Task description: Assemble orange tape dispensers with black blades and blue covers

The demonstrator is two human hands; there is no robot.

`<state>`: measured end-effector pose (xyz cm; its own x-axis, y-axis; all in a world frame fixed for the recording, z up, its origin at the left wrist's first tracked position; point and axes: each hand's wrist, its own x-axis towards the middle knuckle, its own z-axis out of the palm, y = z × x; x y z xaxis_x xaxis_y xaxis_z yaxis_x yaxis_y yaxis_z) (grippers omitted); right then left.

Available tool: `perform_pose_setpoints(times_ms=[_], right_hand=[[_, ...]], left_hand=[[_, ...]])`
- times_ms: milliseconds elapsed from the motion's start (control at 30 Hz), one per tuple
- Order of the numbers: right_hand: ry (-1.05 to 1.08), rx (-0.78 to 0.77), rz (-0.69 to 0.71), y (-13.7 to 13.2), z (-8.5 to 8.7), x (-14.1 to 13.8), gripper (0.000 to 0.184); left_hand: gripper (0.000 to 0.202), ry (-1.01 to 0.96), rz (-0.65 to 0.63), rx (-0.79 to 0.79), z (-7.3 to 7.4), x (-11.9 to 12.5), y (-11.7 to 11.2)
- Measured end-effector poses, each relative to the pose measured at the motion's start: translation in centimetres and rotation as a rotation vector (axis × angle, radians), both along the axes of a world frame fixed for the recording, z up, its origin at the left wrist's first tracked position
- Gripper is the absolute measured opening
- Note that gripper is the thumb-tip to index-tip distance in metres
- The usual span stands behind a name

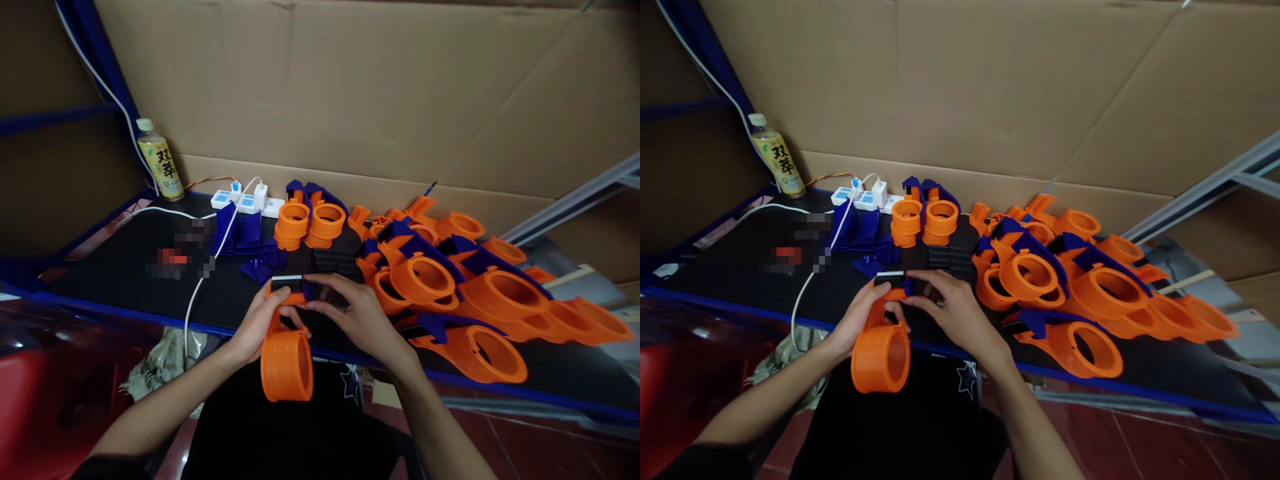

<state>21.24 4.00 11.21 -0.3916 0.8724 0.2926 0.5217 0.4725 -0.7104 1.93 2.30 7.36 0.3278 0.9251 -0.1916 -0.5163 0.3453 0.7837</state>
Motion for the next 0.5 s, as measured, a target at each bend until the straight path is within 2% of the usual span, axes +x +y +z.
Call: perform_pose_setpoints(times_ms=[267,500], right_hand=[[0.137,0.008,-0.011,0.0,-1.3,0.4,0.037],[0.108,0.016,-0.006,0.0,-0.6,0.7,0.034]], left_hand=[[0.039,-0.023,-0.019,0.041,0.2,0.0,0.1],[0.041,-0.005,-0.059,-0.003,-0.1,-0.2,0.1]])
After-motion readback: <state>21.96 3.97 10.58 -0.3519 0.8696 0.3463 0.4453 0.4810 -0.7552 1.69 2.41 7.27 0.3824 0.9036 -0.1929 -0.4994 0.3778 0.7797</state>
